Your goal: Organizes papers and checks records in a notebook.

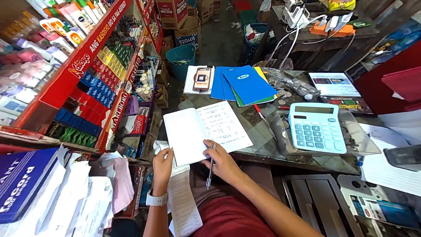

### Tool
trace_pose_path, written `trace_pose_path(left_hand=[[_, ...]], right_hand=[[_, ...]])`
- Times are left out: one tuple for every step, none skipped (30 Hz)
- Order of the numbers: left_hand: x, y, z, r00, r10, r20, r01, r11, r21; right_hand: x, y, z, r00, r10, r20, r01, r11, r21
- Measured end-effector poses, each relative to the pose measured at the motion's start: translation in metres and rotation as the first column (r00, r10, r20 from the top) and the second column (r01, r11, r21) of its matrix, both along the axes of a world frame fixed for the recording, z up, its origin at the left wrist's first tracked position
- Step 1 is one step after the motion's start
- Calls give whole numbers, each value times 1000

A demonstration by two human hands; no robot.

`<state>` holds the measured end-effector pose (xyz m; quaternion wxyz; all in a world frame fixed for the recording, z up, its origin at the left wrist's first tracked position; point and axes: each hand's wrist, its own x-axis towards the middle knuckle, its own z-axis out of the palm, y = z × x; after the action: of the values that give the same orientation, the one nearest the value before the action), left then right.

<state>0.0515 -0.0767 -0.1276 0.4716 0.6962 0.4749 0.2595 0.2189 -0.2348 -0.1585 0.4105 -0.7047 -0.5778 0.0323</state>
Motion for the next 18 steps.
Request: trace_pose_path(left_hand=[[0,0,1,1000,-3,-4,3,1000,-3],[0,0,2,1000,-5,-5,5,1000,-6],[0,-1,2,1000,-6,-8,6,1000,-10],[0,-1,2,1000,-9,-8,9,1000,-14],[0,-1,2,1000,-12,-9,12,1000,-15],[0,-1,1,1000,-12,-11,12,1000,-13],[1,-1,0,1000,-13,-13,13,1000,-8],[1,-1,1,1000,-16,-18,15,1000,-7],[2,-1,2,999,-19,-28,19,1000,-8],[2,-1,4,999,-23,-35,23,1000,-15],[2,-1,4,999,-22,-42,21,1000,-16],[3,-1,4,999,-18,-45,18,1000,-14],[3,-1,3,999,-18,-45,17,1000,-17],[3,-1,2,999,-18,-45,17,1000,-19],[3,0,1,999,-17,-46,16,1000,-20],[2,0,1,999,-16,-44,15,1000,-23],[2,0,0,999,-12,-41,11,1000,-25],[1,0,-1,999,-9,-38,8,1000,-23]], right_hand=[[1,-1,0,1000,2,-10,-2,1000,-4],[3,-1,-1,1000,3,-17,-3,1000,-5],[4,-2,-1,1000,6,-28,-6,1000,-4],[5,-3,0,999,6,-36,-6,1000,-5],[7,-4,0,999,7,-43,-7,1000,-6],[8,-6,1,999,7,-48,-7,1000,-8],[10,-6,1,999,6,-51,-7,1000,-6],[11,-7,2,999,4,-54,-5,1000,-6],[12,-7,3,998,2,-59,-3,1000,-9],[12,-8,4,997,0,-74,-1,1000,-17],[13,-9,6,996,-2,-85,0,1000,-28],[13,-10,7,996,-3,-90,0,999,-37],[14,-10,7,995,-3,-96,0,999,-38],[14,-11,7,995,-5,-97,1,999,-34],[14,-11,6,995,-6,-95,3,1000,-25],[14,-11,5,996,-7,-90,6,1000,-11],[13,-11,4,996,-9,-85,9,1000,1],[13,-12,4,997,-12,-80,13,1000,9]])
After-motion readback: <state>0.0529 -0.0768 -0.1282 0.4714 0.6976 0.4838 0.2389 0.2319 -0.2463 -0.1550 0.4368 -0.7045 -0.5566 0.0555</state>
